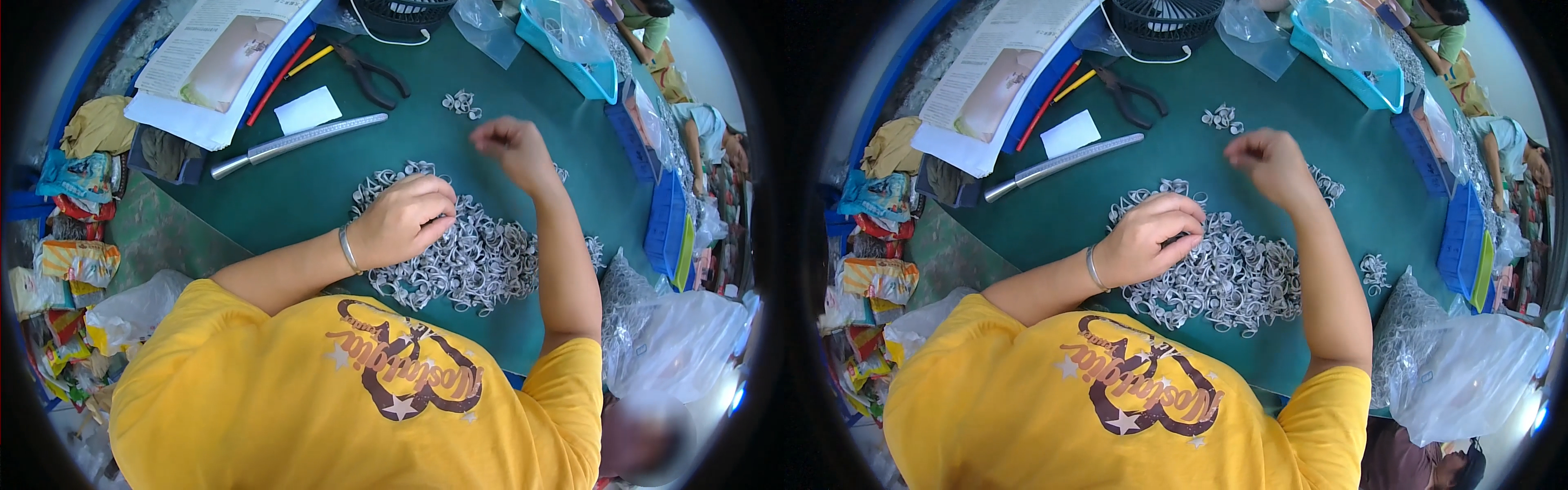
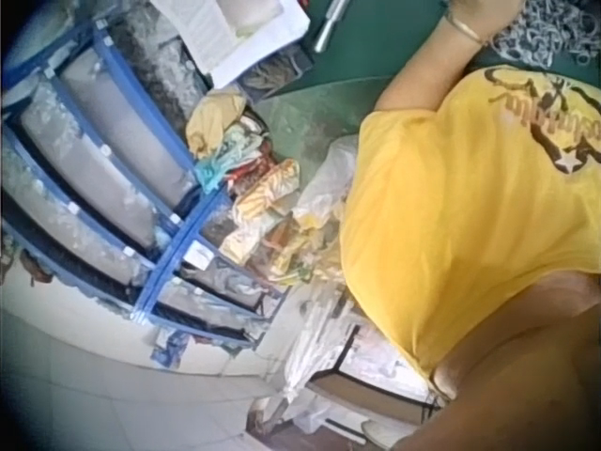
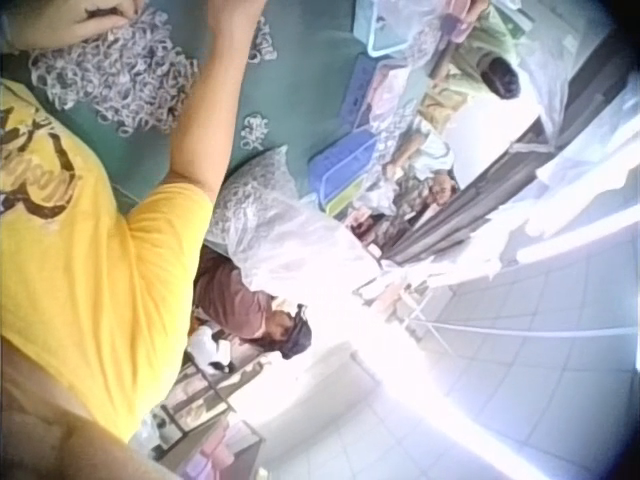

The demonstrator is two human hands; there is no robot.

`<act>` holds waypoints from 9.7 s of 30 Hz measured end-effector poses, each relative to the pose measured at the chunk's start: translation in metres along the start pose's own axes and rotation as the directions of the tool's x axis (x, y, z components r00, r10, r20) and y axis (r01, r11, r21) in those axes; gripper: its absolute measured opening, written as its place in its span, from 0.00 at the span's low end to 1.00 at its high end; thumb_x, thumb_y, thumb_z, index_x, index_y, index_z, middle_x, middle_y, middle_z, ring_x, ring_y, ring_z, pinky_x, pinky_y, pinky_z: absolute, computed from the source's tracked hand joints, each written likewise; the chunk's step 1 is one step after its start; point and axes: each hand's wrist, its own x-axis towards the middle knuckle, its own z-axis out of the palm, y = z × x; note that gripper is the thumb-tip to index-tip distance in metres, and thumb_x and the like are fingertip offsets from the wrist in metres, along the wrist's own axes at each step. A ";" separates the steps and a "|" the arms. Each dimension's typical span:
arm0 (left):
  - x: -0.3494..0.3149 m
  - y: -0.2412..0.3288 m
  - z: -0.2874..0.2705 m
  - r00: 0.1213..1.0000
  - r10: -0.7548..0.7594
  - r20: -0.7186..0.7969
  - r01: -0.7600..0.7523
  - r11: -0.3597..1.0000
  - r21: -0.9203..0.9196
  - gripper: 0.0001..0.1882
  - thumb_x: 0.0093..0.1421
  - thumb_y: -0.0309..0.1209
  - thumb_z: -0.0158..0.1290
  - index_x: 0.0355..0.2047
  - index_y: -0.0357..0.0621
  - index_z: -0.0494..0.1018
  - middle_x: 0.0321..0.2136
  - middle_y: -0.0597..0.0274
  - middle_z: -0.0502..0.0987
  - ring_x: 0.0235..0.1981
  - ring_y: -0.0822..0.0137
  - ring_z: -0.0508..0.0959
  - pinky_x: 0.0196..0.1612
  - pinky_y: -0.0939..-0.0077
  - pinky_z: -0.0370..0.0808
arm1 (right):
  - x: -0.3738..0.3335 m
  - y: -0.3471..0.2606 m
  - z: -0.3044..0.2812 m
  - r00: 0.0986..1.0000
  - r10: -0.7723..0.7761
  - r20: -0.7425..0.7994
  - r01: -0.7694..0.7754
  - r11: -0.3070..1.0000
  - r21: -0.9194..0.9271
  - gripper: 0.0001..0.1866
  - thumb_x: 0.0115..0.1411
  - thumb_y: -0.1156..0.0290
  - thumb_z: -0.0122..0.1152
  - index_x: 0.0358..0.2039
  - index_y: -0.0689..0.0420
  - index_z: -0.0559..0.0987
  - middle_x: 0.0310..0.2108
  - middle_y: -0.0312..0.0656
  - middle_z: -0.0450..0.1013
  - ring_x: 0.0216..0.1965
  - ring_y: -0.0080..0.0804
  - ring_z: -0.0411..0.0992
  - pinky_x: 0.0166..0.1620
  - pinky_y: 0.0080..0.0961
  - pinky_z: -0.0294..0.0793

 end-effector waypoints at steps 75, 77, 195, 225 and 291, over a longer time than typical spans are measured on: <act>0.009 0.022 -0.006 0.983 0.177 -0.042 -0.177 0.984 -0.013 0.10 0.41 0.19 0.66 0.25 0.39 0.77 0.25 0.58 0.77 0.26 0.62 0.77 0.29 0.75 0.73 | -0.133 -0.046 0.053 0.913 -0.169 -0.372 0.226 0.967 0.116 0.06 0.51 0.82 0.64 0.32 0.62 0.81 0.28 0.43 0.77 0.29 0.33 0.75 0.32 0.23 0.73; 0.009 0.021 -0.006 0.983 0.179 -0.047 -0.180 0.983 -0.021 0.10 0.41 0.19 0.66 0.25 0.39 0.77 0.24 0.58 0.77 0.26 0.63 0.77 0.29 0.75 0.73 | -0.133 -0.046 0.053 0.915 -0.188 -0.358 0.237 0.966 0.098 0.06 0.52 0.82 0.64 0.32 0.61 0.81 0.27 0.43 0.76 0.27 0.33 0.75 0.30 0.23 0.72; -0.017 -0.010 0.004 0.997 0.013 0.074 -0.012 1.000 -0.008 0.14 0.54 0.30 0.58 0.42 0.42 0.76 0.36 0.58 0.78 0.38 0.64 0.78 0.40 0.76 0.77 | -0.134 -0.042 0.067 0.810 -0.193 -0.554 0.293 0.951 0.097 0.08 0.50 0.83 0.66 0.32 0.63 0.81 0.28 0.41 0.75 0.25 0.22 0.71 0.29 0.15 0.71; 0.014 0.018 -0.014 0.985 0.123 -0.117 -0.124 0.992 0.001 0.09 0.47 0.14 0.60 0.30 0.37 0.78 0.35 0.55 0.79 0.33 0.62 0.80 0.35 0.76 0.77 | -0.094 -0.047 0.054 0.982 0.173 -0.071 -0.067 0.682 0.728 0.05 0.60 0.78 0.58 0.37 0.63 0.76 0.28 0.37 0.75 0.29 0.20 0.75 0.31 0.17 0.76; 0.006 0.016 -0.009 0.991 -0.134 0.027 0.136 0.969 -0.207 0.07 0.54 0.20 0.57 0.34 0.34 0.79 0.30 0.56 0.79 0.29 0.68 0.79 0.31 0.81 0.74 | -0.137 -0.047 0.065 0.962 0.152 -0.228 0.021 0.787 0.616 0.04 0.63 0.76 0.56 0.35 0.64 0.76 0.28 0.35 0.75 0.29 0.18 0.72 0.35 0.14 0.73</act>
